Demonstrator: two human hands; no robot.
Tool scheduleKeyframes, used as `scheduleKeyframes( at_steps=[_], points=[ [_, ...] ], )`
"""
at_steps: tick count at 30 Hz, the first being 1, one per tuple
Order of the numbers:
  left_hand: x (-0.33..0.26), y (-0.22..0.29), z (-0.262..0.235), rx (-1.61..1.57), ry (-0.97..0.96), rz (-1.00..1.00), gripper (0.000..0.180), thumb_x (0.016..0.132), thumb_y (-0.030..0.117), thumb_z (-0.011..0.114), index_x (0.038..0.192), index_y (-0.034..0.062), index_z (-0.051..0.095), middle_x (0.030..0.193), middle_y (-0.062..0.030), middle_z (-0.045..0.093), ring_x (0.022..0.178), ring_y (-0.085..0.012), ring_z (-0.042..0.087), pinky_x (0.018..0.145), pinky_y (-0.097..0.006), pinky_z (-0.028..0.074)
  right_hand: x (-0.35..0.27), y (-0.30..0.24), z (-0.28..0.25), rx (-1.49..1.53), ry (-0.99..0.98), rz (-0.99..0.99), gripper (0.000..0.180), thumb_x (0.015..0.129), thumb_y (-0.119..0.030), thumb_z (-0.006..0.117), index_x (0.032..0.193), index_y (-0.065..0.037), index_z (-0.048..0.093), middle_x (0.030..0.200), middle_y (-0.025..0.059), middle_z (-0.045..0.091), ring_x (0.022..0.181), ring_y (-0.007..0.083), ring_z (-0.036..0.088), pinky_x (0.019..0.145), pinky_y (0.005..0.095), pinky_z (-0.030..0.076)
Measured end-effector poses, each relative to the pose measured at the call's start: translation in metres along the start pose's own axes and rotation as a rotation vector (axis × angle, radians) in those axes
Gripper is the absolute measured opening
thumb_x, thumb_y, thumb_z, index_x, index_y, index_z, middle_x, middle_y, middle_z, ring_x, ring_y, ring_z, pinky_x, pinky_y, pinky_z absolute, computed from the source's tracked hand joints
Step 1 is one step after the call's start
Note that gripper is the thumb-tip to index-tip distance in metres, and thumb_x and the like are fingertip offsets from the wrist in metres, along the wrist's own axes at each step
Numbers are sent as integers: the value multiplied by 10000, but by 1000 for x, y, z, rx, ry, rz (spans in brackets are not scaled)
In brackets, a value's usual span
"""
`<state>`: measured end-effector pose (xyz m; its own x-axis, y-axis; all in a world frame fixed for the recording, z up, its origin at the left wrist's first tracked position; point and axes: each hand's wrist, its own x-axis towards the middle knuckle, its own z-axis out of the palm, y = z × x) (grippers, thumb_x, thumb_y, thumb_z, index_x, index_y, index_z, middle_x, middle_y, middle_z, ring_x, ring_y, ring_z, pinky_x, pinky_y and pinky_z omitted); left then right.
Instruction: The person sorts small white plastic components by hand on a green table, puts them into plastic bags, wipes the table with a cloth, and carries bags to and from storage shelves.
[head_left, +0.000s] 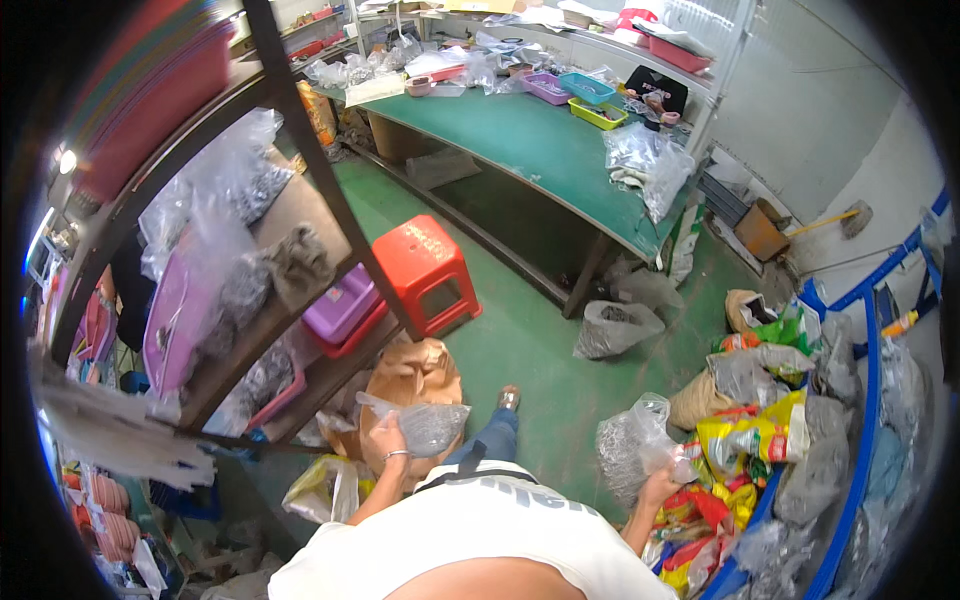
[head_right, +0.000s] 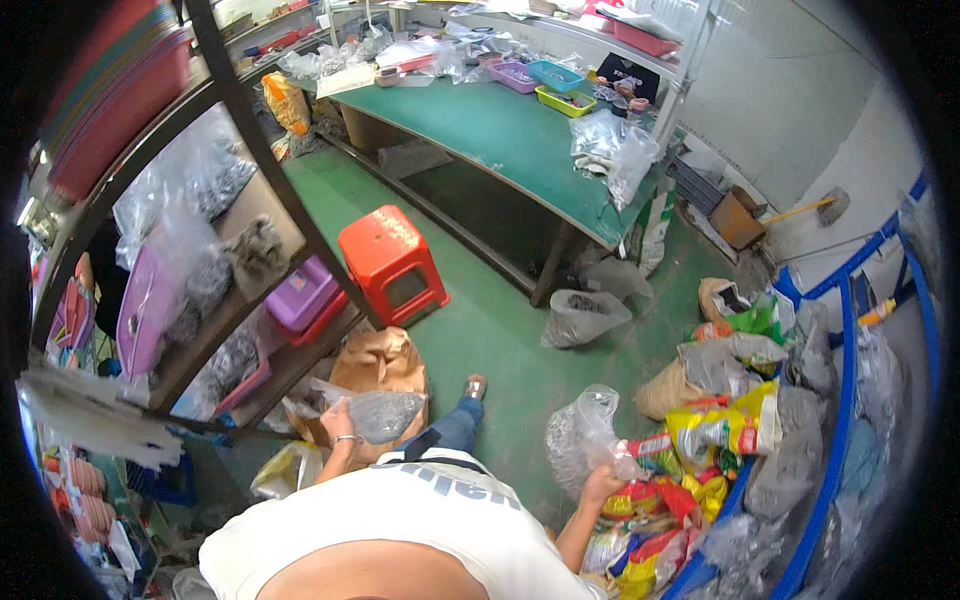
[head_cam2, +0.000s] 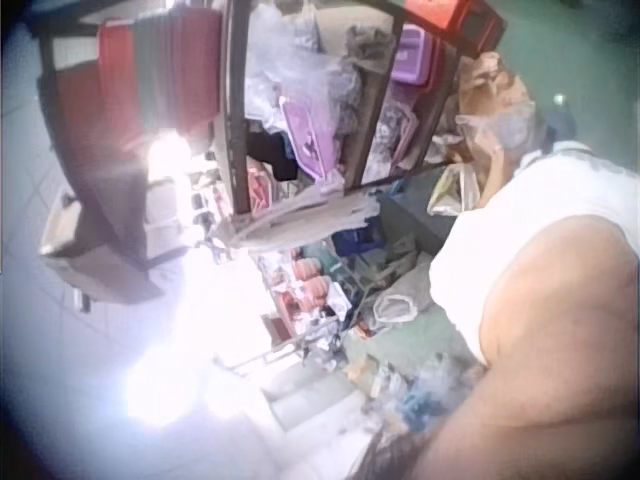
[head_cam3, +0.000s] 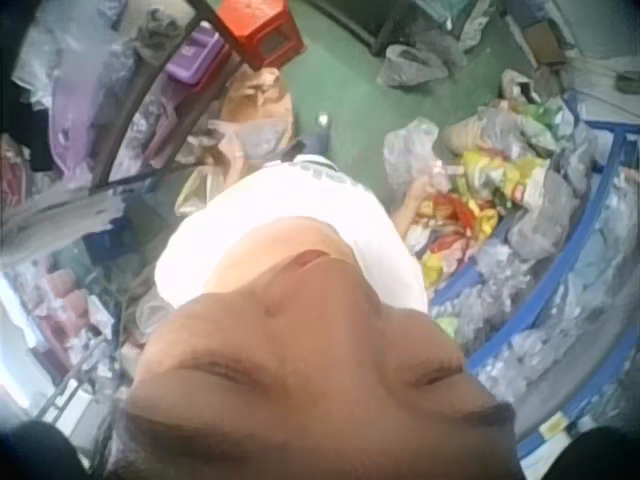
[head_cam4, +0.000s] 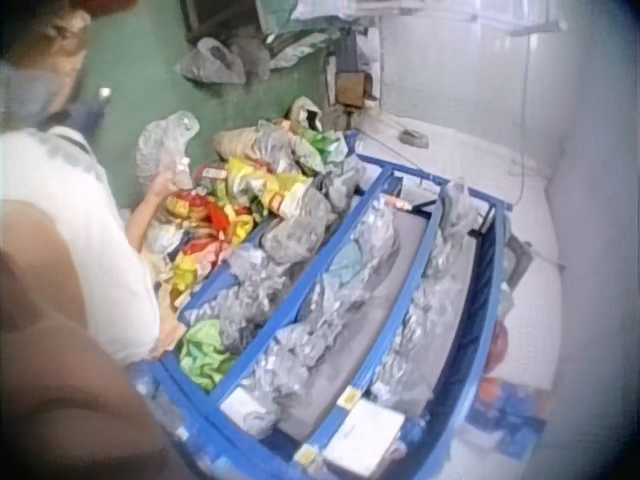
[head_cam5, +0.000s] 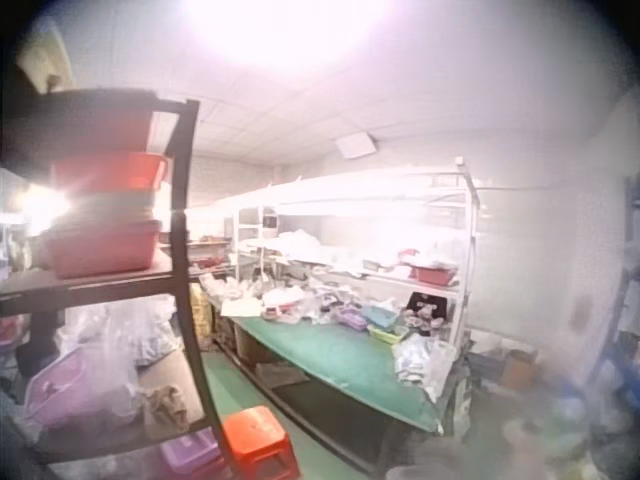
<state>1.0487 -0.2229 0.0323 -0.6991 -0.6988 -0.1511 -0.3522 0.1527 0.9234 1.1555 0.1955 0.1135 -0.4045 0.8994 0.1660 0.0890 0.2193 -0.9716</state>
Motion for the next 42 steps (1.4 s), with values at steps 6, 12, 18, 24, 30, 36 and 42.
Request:
scheduleKeyframes(
  at_steps=[6,12,18,24,30,36,42],
  points=[
    [43,102,159,-203,-90,50,227,793,128,546,758,-84,619,667,-20,584,602,-82,497,565,-242,412,124,-21,148,166,35,28,267,844,-140,504,1006,69,538,945,97,571,803,156,521,724,290,423],
    [87,183,247,-284,-99,60,204,816,111,523,848,-65,622,733,-28,608,651,-74,524,610,-215,422,216,-73,283,205,-98,141,324,831,-209,545,1048,24,488,988,81,533,827,156,513,720,278,433],
    [100,211,304,-222,104,58,208,791,152,559,764,-42,632,642,-7,581,577,-61,480,536,-213,392,304,-62,409,181,-350,117,360,836,-232,537,1043,62,508,1009,121,544,831,189,532,746,296,434],
    [90,218,346,-112,398,16,291,785,163,567,590,-47,516,468,3,398,463,-63,336,415,-265,292,389,-67,525,183,-530,-59,387,842,-261,526,1010,87,499,993,150,546,824,223,521,773,320,428],
    [56,193,365,-33,685,-144,287,775,140,568,577,-56,500,455,-32,376,454,-74,320,418,-277,293,456,-46,640,193,-662,-213,349,851,-211,508,1009,99,530,1000,175,563,858,218,534,771,304,417],
    [45,197,378,-37,888,-135,272,766,136,571,584,-61,524,436,-60,392,430,-88,345,414,-293,308,513,39,734,135,-796,-457,326,821,-100,534,1093,71,484,1048,192,533,871,227,521,785,325,419],
    [45,171,386,82,943,-201,320,755,170,582,543,-52,490,441,-155,393,382,-160,338,407,-333,298,501,36,730,-32,-756,-601,346,799,-107,557,1092,60,480,1029,183,532,855,224,521,769,322,424]
  ],
)
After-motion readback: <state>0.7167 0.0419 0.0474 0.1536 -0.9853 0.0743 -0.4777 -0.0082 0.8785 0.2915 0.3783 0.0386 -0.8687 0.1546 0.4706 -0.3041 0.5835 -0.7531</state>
